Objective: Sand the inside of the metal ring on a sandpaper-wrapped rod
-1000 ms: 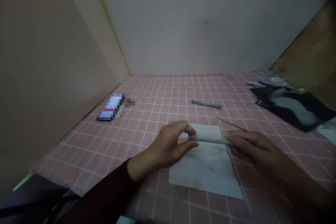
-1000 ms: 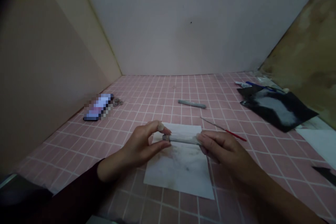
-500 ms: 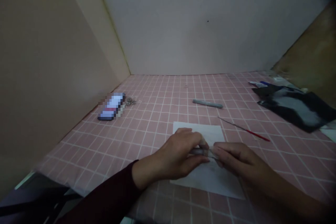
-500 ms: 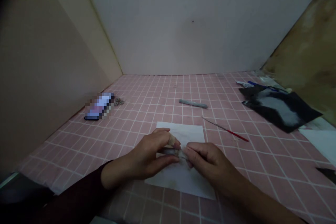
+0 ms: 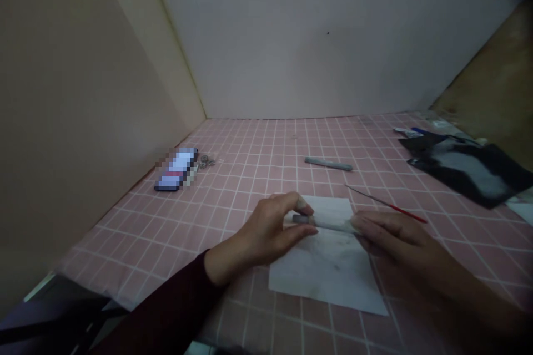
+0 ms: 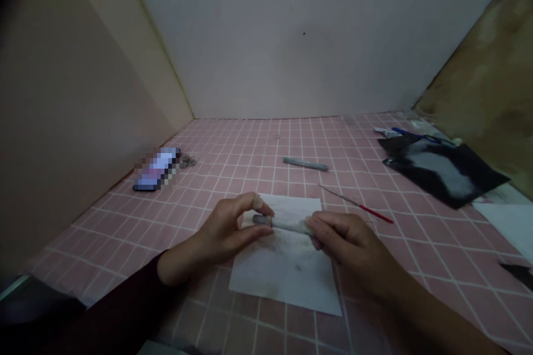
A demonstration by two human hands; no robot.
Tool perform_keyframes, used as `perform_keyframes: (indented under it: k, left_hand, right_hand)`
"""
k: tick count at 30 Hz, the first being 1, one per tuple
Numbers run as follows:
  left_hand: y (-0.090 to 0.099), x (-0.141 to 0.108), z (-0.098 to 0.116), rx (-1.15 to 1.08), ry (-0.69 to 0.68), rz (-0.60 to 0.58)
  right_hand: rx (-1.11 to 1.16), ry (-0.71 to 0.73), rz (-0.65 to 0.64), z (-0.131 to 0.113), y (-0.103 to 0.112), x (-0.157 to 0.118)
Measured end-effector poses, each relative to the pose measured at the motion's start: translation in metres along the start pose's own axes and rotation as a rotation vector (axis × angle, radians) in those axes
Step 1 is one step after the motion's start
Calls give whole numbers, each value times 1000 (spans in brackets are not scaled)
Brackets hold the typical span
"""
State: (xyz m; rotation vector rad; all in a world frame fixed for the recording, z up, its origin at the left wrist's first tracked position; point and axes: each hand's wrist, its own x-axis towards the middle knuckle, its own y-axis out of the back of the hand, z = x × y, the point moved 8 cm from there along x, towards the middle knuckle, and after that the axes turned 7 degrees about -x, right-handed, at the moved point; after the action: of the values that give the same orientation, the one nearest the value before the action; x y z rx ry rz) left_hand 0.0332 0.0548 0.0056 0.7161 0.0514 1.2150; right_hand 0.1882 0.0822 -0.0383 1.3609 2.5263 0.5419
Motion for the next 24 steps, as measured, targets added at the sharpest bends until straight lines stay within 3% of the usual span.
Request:
perform_keyframes:
  k: [4, 9, 13, 18, 24]
  left_hand:
    - [-11, -2, 7, 54, -54, -94]
    - [3, -2, 2, 5, 3, 26]
    - [-9, -5, 0, -24, 29, -61]
    - [-6, -3, -5, 55, 14, -4]
    - [-10, -3, -1, 130, -59, -72]
  right_hand:
    - [31, -37, -148, 4, -18, 0]
    - [30, -59, 12, 7, 1, 0]
    - [-4, 4, -108, -5, -14, 0]
    - [3, 26, -17, -11, -2, 3]
    - [-13, 64, -91, -13, -7, 2]
